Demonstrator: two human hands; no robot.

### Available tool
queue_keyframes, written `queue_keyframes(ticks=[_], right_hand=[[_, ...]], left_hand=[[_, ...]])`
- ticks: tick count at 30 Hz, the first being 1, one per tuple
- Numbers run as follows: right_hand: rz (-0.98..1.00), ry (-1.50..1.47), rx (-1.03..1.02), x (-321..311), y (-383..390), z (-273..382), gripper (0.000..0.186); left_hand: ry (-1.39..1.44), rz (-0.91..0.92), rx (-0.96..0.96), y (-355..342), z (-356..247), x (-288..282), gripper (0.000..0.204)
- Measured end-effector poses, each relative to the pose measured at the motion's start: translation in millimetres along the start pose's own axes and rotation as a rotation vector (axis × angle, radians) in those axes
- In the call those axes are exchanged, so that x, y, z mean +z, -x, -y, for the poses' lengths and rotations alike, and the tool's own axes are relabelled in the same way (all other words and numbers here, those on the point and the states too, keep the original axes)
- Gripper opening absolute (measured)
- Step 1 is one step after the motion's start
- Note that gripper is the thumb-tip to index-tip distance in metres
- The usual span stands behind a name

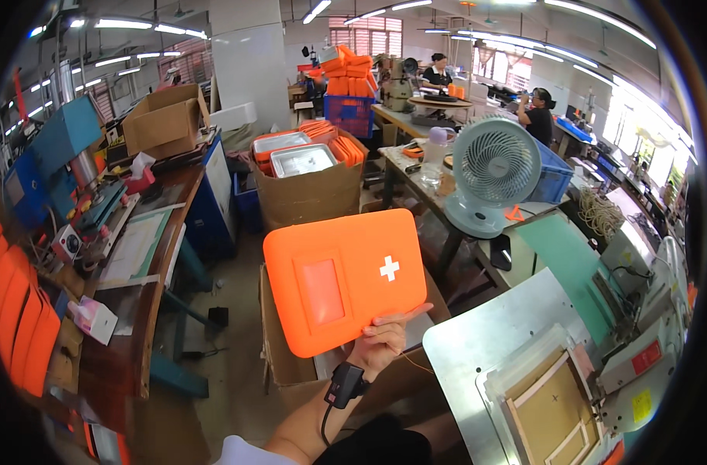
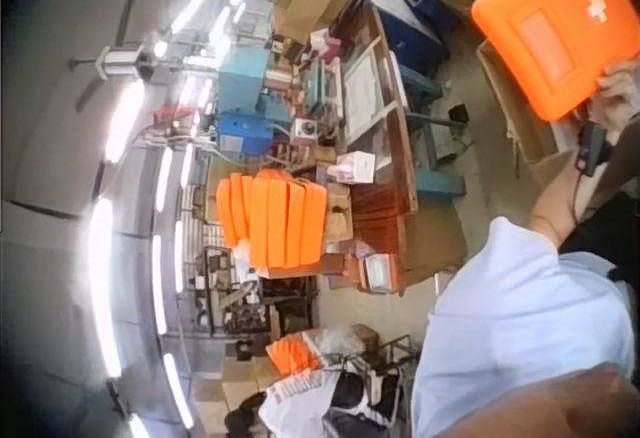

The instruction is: Using an industrial automated sewing machine to assemble and finish orange fabric pouches or cases.

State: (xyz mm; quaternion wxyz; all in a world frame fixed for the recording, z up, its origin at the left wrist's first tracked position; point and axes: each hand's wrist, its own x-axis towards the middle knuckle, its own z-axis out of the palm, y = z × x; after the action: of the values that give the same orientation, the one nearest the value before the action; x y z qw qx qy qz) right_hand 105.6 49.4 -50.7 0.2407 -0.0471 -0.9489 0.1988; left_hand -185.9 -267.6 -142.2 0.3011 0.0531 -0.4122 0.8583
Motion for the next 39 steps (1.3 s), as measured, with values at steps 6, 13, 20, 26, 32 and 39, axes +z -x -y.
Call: queue_keyframes(ticks=[6, 13, 20, 26, 32, 39], right_hand=[[-0.013, -0.022, -0.023, 6.7, -4.9, -0.6, 0.01], [0.042, -0.003, -0.024, 6.7, -6.5, 1.8, 0.011], [0.05, 0.019, -0.025, 6.2, -6.1, 0.6, 0.012], [0.026, 0.014, -0.019, 6.6, -9.8, 4.3, 0.012], [0.031, -0.002, -0.013, 7.1, -11.9, 10.0, 0.012], [0.01, -0.04, -0.051, 9.1, -17.1, 6.9, 0.014]], left_hand=[[0.01, 0.015, 0.0, 2.9, -16.5, -11.7, 0.082], [-0.021, -0.015, 0.037, 3.0, -37.3, -21.1, 0.079], [-1.167, -0.458, 0.933, 35.0, -134.9, 2.3, 0.02], [-2.563, -1.186, 1.468, 28.7, -199.6, -0.2, 0.078], [-2.003, -1.314, 0.466, 4.8, -240.3, -45.9, 0.11], [-2.115, -0.911, 0.49, -19.7, -244.9, -40.6, 0.021]])
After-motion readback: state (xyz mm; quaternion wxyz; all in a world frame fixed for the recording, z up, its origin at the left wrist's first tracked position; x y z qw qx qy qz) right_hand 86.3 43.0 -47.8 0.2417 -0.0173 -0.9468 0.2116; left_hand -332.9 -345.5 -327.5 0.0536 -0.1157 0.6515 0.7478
